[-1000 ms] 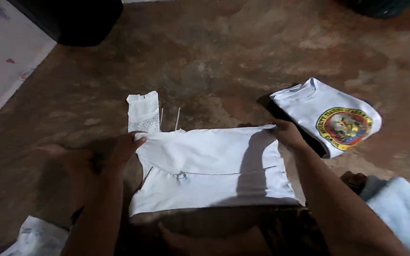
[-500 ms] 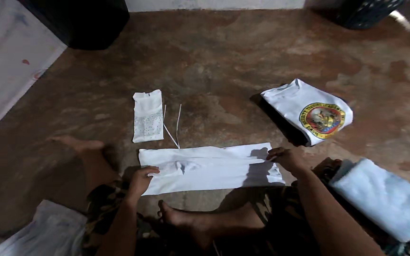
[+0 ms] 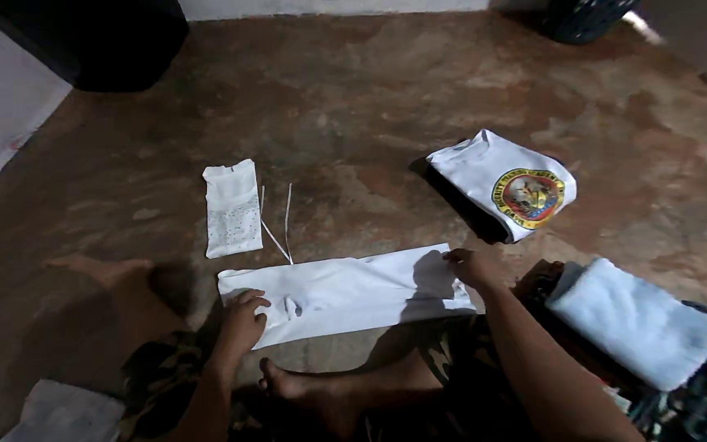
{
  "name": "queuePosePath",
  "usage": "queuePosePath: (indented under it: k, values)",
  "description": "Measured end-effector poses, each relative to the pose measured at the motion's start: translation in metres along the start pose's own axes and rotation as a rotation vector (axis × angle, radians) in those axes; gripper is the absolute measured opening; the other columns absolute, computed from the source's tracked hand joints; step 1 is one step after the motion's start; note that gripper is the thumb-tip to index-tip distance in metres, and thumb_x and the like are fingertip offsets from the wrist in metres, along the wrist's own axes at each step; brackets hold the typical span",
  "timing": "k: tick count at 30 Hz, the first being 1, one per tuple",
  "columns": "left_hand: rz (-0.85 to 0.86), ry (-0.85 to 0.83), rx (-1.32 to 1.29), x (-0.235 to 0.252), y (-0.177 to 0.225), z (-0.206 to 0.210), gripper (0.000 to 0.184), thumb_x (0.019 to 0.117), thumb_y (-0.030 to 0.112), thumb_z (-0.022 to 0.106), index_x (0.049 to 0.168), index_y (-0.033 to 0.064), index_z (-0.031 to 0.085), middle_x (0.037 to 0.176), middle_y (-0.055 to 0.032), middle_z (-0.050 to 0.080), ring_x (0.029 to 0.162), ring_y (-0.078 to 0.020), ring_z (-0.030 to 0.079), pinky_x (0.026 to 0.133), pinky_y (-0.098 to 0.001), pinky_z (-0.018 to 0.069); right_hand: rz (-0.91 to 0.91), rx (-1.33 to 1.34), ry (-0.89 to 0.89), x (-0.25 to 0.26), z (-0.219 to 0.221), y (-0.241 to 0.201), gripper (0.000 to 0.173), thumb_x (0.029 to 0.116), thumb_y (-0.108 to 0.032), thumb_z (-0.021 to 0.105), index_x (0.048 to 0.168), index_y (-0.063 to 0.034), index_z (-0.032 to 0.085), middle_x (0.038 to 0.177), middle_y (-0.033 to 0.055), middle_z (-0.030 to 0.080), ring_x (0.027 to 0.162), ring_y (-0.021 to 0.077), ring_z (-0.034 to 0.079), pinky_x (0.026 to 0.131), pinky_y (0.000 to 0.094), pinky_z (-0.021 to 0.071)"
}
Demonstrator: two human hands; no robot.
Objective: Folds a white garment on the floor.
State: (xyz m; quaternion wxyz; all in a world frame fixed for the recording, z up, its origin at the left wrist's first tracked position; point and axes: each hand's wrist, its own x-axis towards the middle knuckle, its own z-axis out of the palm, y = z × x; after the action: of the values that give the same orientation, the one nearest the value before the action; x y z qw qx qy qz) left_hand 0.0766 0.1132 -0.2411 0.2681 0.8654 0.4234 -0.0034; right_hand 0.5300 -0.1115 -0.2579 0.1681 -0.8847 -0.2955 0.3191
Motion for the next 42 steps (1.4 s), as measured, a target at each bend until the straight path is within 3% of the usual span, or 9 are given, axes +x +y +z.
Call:
queuePosePath:
  k: [3, 8, 11, 15, 19, 26, 30, 34, 42]
  values:
    - [0.142, -0.030, -0.031, 0.009, 0.032, 0.022, 0.033, 0.0947, 0.000, 0.056, 0.124, 0.0053, 0.070, 0.152, -0.0146, 0.051, 0.146, -0.0346, 0.040, 0.123, -0.0572, 0.0223, 0.070, 0.021, 0.073, 0.014, 0.006, -0.008, 0.043, 0.1008, -0.026, 0.064, 0.138, -0.0040, 0.059, 0.127, 0.0240, 0.065, 0.118, 0.0406, 0.063, 0.101, 0.0602, 0.0468]
    - [0.283, -0.093, 0.121, 0.026, 0.046, 0.067, 0.044, 0.1076, 0.030, 0.047, 0.149, 0.0175, 0.054, 0.165, -0.0067, 0.036, 0.155, -0.0285, 0.026, 0.125, -0.0556, 0.0194, 0.009, -0.010, 0.119, 0.033, 0.018, -0.009, 0.049, 0.0956, -0.031, 0.072, 0.138, -0.0097, 0.060, 0.136, 0.0261, 0.058, 0.123, 0.0443, 0.058, 0.102, 0.0617, 0.0466]
    - [0.250, -0.147, 0.188, 0.028, 0.043, 0.075, 0.038, 0.1056, 0.030, 0.053, 0.141, 0.0196, 0.061, 0.164, -0.0024, 0.037, 0.155, -0.0267, 0.026, 0.125, -0.0550, 0.0195, -0.048, -0.031, 0.111, 0.037, 0.020, -0.010, 0.034, 0.0981, -0.026, 0.068, 0.128, -0.0102, 0.068, 0.133, 0.0226, 0.061, 0.119, 0.0408, 0.061, 0.100, 0.0598, 0.0484]
    - [0.210, -0.120, 0.197, 0.026, 0.044, 0.074, 0.027, 0.1024, 0.021, 0.059, 0.127, 0.0155, 0.069, 0.159, -0.0063, 0.044, 0.147, -0.0300, 0.040, 0.115, -0.0541, 0.0378, -0.062, 0.063, 0.226, 0.036, 0.016, -0.008, 0.022, 0.0997, -0.022, 0.067, 0.115, -0.0083, 0.076, 0.123, 0.0207, 0.066, 0.112, 0.0374, 0.064, 0.099, 0.0564, 0.0496]
    - [0.184, -0.135, 0.205, 0.023, 0.044, 0.074, 0.024, 0.1030, 0.021, 0.059, 0.121, 0.0125, 0.072, 0.157, -0.0081, 0.045, 0.145, -0.0326, 0.042, 0.112, -0.0554, 0.0408, -0.034, 0.059, 0.265, 0.032, 0.013, -0.008, 0.023, 0.0989, -0.022, 0.067, 0.111, -0.0038, 0.076, 0.125, 0.0224, 0.065, 0.114, 0.0389, 0.063, 0.100, 0.0577, 0.0485]
    - [0.195, -0.119, 0.211, 0.022, 0.048, 0.072, 0.042, 0.0989, 0.053, 0.060, 0.109, 0.0150, 0.076, 0.155, -0.0070, 0.048, 0.143, -0.0325, 0.042, 0.113, -0.0571, 0.0361, 0.028, -0.053, 0.216, 0.032, 0.014, -0.011, 0.026, 0.0965, -0.022, 0.068, 0.119, -0.0116, 0.074, 0.135, 0.0219, 0.060, 0.121, 0.0418, 0.060, 0.099, 0.0615, 0.0478]
    - [0.222, -0.016, 0.108, 0.050, 0.066, 0.050, 0.036, 0.1057, 0.037, 0.052, 0.120, 0.0109, 0.074, 0.139, -0.0124, 0.062, 0.134, -0.0330, 0.053, 0.114, -0.0561, 0.0363, -0.110, -0.037, 0.256, 0.030, 0.015, -0.020, 0.031, 0.0978, -0.027, 0.068, 0.123, -0.0088, 0.071, 0.133, 0.0232, 0.060, 0.126, 0.0447, 0.055, 0.105, 0.0627, 0.0428]
    - [0.144, -0.077, 0.078, 0.104, 0.093, 0.048, 0.041, 0.1099, 0.032, 0.043, 0.137, 0.0081, 0.063, 0.140, -0.0154, 0.061, 0.135, -0.0322, 0.053, 0.117, -0.0527, 0.0355, -0.327, -0.043, 0.112, 0.040, 0.026, -0.020, 0.033, 0.0974, -0.032, 0.069, 0.120, -0.0092, 0.074, 0.130, 0.0183, 0.065, 0.128, 0.0414, 0.053, 0.108, 0.0624, 0.0385]
    - [0.062, -0.216, 0.149, 0.137, 0.125, 0.087, 0.046, 0.1104, 0.038, 0.040, 0.130, 0.0052, 0.065, 0.138, -0.0169, 0.060, 0.139, -0.0334, 0.048, 0.120, -0.0532, 0.0274, -0.499, -0.163, -0.029, 0.047, 0.042, -0.026, 0.029, 0.0974, -0.036, 0.067, 0.122, -0.0221, 0.076, 0.134, 0.0119, 0.065, 0.129, 0.0390, 0.053, 0.108, 0.0642, 0.0336]
